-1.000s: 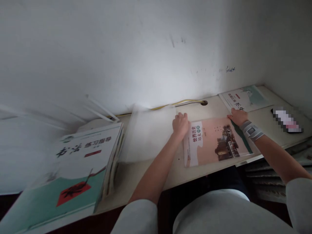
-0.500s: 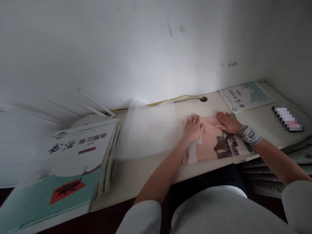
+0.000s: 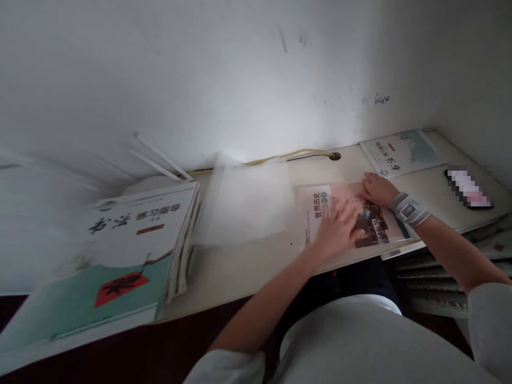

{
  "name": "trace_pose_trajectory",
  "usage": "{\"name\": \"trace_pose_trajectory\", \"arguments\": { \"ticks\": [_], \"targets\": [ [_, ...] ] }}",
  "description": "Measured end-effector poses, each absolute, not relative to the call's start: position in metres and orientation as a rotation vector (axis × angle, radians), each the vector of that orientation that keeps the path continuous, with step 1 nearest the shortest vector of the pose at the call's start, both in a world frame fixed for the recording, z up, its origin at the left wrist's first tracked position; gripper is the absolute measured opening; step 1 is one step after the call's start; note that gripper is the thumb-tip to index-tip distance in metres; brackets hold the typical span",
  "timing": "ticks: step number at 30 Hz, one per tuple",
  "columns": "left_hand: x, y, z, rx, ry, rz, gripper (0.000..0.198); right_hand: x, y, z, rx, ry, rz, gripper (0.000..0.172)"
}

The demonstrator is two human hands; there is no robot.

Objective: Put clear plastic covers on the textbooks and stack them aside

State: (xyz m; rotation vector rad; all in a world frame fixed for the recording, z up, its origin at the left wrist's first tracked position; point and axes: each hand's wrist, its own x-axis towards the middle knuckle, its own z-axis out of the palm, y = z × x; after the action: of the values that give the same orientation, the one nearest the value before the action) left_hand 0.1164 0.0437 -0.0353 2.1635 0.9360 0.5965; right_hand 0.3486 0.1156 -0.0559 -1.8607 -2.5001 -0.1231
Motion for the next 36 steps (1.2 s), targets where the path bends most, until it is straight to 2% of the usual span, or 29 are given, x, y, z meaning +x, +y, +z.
{"name": "trace_pose_trajectory", "arguments": {
  "ticks": [3,6,8,12,19,24,27,31,33,36],
  "targets": [
    [0.116,-0.023,-0.035,1.331,0.687,0.637,0.036,0.326,0.123,-0.048,-1.759,-2.560,-0.167,0.044],
    [0.105,-0.054,-0.044,0.583,0.737,0.595,0.029,0.309,0.126,-0.048,-1.607,-2.684,-0.127,0.042],
    [0.097,-0.056,-0.049,0.305,0.786,0.669,0.023,0.304,0.124,-0.049,-1.635,-2.677,-0.150,0.042],
    [0.090,-0.049,-0.050,0.185,0.820,0.795,0.017,0.304,0.106,-0.049,-1.755,-2.602,-0.221,0.043],
    [0.103,-0.035,-0.055,0.343,0.892,1.111,0.030,0.310,0.055,-0.070,-1.765,-2.293,-0.151,0.040],
    [0.089,-0.016,-0.049,0.457,0.759,1.010,0.028,0.323,0.056,-0.065,-1.691,-1.866,0.281,0.044],
    [0.082,-0.008,-0.045,0.524,0.618,0.891,0.034,0.322,0.055,-0.046,-1.579,-1.704,0.745,0.050],
    [0.085,-0.002,-0.058,0.562,0.495,0.947,0.044,0.303,0.042,-0.024,-1.371,-1.451,1.297,0.053],
    [0.081,0.003,-0.068,0.585,0.440,0.953,0.048,0.295,0.036,-0.016,-1.241,-1.370,1.486,0.049],
    [0.052,0.021,-0.069,0.647,0.375,1.020,0.039,0.299,0.035,0.002,-1.123,-1.407,1.566,0.045]
  ]
}}
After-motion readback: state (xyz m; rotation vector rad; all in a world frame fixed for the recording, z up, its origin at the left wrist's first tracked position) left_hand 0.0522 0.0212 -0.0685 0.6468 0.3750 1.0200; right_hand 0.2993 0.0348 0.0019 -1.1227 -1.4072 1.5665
